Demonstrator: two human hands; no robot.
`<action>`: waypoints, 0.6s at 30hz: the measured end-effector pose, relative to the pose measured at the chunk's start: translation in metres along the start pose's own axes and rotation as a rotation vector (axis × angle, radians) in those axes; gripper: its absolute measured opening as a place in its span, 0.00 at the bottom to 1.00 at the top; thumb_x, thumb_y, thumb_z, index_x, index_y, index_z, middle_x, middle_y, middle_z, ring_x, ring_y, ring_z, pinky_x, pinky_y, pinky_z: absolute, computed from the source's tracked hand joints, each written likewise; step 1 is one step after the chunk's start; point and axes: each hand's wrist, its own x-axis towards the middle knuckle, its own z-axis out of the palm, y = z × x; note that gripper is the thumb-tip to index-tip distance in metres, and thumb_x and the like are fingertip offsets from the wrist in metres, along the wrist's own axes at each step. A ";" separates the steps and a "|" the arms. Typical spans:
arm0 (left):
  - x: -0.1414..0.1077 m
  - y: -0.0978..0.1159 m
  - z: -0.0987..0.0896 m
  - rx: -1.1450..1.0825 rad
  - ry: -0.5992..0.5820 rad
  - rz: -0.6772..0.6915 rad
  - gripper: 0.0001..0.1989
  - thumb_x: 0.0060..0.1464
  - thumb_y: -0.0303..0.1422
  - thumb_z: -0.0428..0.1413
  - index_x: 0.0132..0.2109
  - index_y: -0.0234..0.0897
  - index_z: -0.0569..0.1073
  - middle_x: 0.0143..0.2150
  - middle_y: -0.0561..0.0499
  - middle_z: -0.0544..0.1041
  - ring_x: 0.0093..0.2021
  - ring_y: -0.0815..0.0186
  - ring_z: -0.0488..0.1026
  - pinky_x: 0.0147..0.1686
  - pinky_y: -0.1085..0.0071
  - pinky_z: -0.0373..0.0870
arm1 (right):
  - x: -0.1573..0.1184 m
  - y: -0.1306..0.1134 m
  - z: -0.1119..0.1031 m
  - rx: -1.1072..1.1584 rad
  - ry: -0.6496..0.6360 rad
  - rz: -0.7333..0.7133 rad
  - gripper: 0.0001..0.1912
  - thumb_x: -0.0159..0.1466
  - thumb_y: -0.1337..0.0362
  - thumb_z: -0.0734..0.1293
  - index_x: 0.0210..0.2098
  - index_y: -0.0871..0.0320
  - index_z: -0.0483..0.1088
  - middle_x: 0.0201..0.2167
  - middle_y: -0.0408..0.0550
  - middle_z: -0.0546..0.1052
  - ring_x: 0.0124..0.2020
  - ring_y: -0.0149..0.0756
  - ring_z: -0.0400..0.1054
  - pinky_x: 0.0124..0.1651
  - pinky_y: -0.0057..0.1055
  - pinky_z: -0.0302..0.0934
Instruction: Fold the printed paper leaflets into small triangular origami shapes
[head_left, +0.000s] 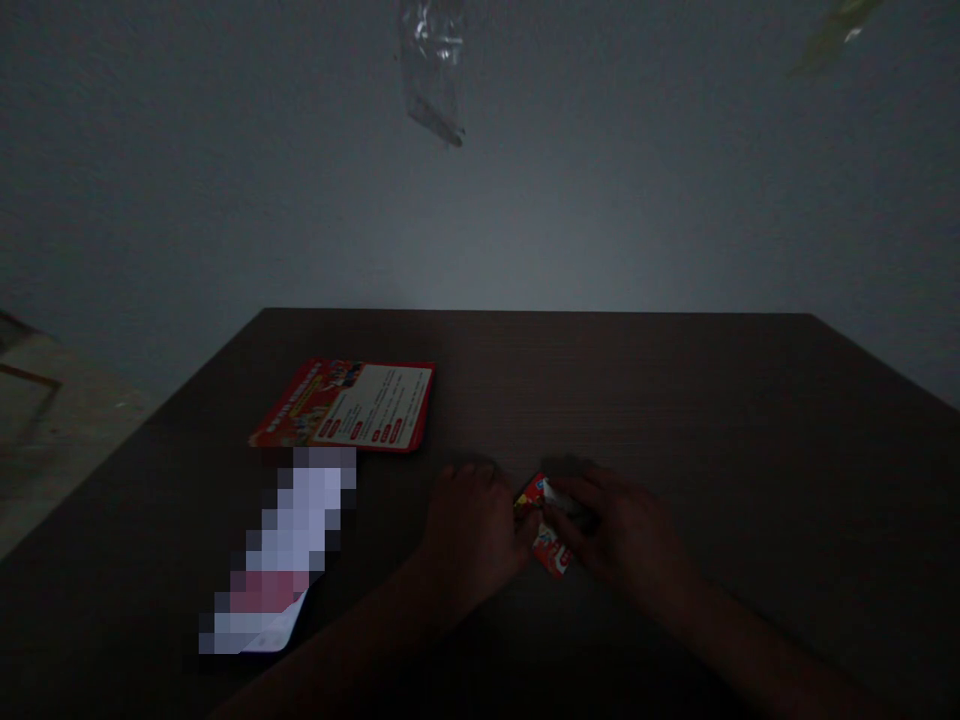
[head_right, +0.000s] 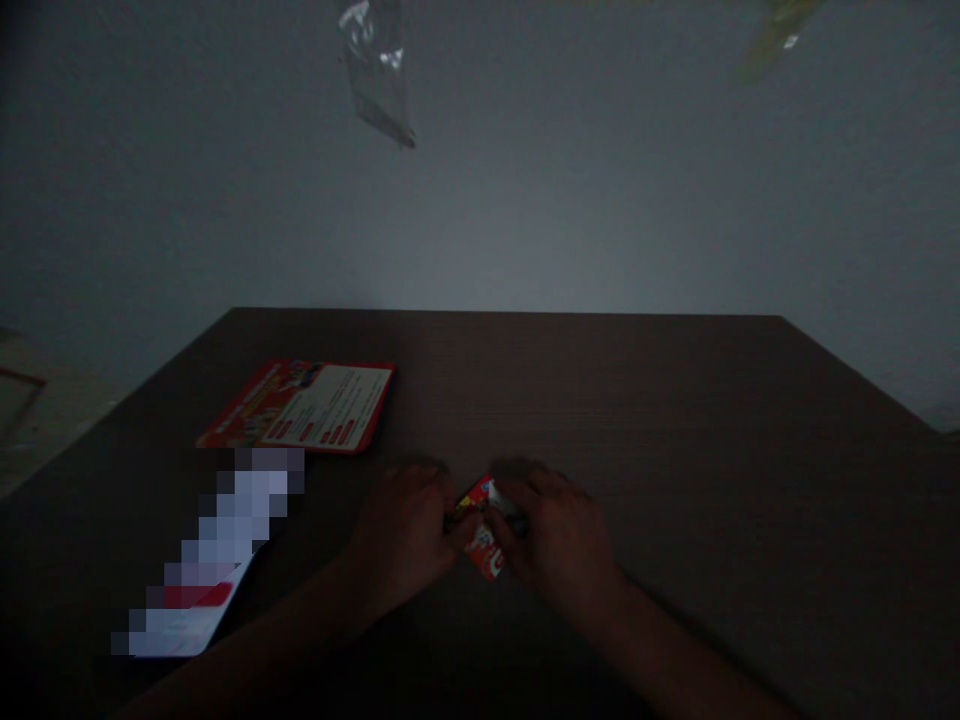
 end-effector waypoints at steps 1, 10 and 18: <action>0.001 0.000 -0.001 -0.006 -0.004 -0.005 0.15 0.54 0.42 0.50 0.32 0.34 0.73 0.34 0.43 0.75 0.38 0.55 0.72 0.38 0.58 0.64 | 0.000 0.000 0.000 0.005 0.005 -0.005 0.15 0.63 0.56 0.62 0.45 0.52 0.73 0.36 0.50 0.76 0.35 0.40 0.72 0.37 0.35 0.64; 0.007 -0.010 -0.009 -0.050 -0.128 -0.020 0.16 0.54 0.43 0.51 0.32 0.35 0.75 0.33 0.44 0.78 0.35 0.57 0.73 0.36 0.62 0.64 | 0.002 0.000 -0.001 0.000 0.007 -0.008 0.14 0.63 0.56 0.62 0.45 0.51 0.73 0.34 0.49 0.76 0.33 0.39 0.72 0.34 0.32 0.63; 0.010 -0.019 -0.016 -0.061 -0.213 -0.007 0.14 0.52 0.41 0.52 0.31 0.37 0.77 0.32 0.46 0.78 0.35 0.57 0.74 0.36 0.63 0.65 | 0.003 -0.001 -0.002 -0.004 0.008 0.000 0.15 0.63 0.54 0.62 0.43 0.52 0.74 0.34 0.49 0.76 0.33 0.40 0.72 0.34 0.34 0.64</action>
